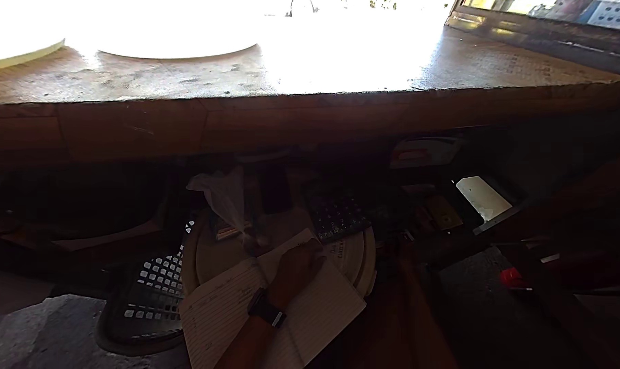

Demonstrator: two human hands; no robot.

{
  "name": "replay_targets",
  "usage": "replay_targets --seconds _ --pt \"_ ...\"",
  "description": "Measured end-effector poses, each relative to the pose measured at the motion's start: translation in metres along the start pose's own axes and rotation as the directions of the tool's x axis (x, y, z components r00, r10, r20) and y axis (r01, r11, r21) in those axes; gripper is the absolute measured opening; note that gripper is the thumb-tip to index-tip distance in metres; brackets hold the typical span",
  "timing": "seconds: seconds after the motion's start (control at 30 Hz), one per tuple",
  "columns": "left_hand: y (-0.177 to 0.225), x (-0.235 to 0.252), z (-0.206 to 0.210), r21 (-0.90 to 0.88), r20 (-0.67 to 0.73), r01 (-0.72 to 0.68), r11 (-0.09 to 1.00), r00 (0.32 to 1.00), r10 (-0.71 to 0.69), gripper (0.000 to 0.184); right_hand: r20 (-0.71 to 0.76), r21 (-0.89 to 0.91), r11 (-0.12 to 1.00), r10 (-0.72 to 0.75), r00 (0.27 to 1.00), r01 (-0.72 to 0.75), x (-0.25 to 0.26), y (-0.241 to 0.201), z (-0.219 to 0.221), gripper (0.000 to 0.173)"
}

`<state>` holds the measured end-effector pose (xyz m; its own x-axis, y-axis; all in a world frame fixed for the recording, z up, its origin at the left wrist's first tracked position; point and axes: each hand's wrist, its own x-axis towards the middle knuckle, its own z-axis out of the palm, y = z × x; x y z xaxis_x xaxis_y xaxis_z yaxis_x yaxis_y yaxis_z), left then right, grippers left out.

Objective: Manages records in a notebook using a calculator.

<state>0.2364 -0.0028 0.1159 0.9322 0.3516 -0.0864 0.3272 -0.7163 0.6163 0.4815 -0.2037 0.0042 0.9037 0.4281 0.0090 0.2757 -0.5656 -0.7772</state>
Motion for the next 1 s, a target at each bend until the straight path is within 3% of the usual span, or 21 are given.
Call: replay_targets --seconds 0.1,1.0 --pt "0.0 0.0 -0.001 -0.001 0.014 0.008 1.0 1.0 -0.008 0.035 -0.008 -0.036 0.998 -0.057 0.998 0.056 0.004 0.009 0.002 0.031" --pt "-0.001 -0.002 0.0 -0.008 0.006 -0.011 1.0 1.0 0.011 0.035 -0.008 0.006 1.0 -0.027 1.0 0.027 0.006 0.017 0.005 0.03"
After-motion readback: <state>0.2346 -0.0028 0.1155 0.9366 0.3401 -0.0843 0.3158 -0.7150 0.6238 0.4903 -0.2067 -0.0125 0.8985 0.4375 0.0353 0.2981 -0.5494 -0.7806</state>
